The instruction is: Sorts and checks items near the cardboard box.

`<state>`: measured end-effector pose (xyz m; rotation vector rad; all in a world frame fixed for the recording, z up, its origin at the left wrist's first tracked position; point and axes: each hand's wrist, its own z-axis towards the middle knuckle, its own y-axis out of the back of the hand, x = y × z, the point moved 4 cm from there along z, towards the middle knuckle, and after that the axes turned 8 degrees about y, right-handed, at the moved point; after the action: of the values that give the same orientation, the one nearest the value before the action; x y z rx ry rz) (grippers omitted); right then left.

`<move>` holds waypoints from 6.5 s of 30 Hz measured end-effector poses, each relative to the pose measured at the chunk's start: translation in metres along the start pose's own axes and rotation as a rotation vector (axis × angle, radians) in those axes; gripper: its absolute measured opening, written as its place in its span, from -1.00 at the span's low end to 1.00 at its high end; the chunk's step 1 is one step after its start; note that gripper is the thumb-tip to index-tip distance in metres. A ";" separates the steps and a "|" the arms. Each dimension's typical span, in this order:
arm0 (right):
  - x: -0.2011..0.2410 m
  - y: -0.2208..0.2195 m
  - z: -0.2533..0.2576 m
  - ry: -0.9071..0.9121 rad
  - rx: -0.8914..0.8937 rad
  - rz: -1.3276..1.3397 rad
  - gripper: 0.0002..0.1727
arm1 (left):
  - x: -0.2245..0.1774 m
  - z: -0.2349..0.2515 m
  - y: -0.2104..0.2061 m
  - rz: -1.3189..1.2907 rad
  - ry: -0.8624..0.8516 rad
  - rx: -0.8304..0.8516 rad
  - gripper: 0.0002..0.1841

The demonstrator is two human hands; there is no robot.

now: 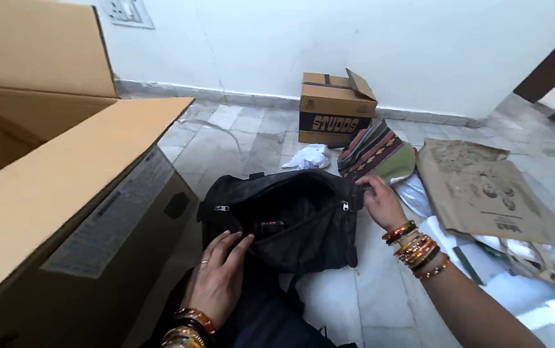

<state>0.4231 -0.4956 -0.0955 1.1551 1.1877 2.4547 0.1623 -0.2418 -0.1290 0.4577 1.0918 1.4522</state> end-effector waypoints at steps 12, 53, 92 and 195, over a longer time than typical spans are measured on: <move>-0.004 -0.034 -0.020 -0.305 0.397 -0.081 -0.01 | -0.003 0.011 0.000 0.048 -0.015 0.052 -0.54; -0.020 -0.024 -0.059 0.126 0.058 0.174 -0.48 | -0.178 0.097 -0.046 0.153 0.297 0.989 -0.57; -0.019 -0.027 -0.042 -0.043 0.129 0.485 -0.59 | -0.144 0.117 -0.049 0.008 0.413 1.078 -0.59; 0.096 -0.054 0.017 -0.144 0.382 0.030 -0.88 | 0.071 0.036 0.015 -0.186 0.825 0.161 -0.69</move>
<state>0.3609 -0.4060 -0.0734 1.4249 1.6507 2.1752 0.1673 -0.1615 -0.1214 -0.1701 1.8537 1.4132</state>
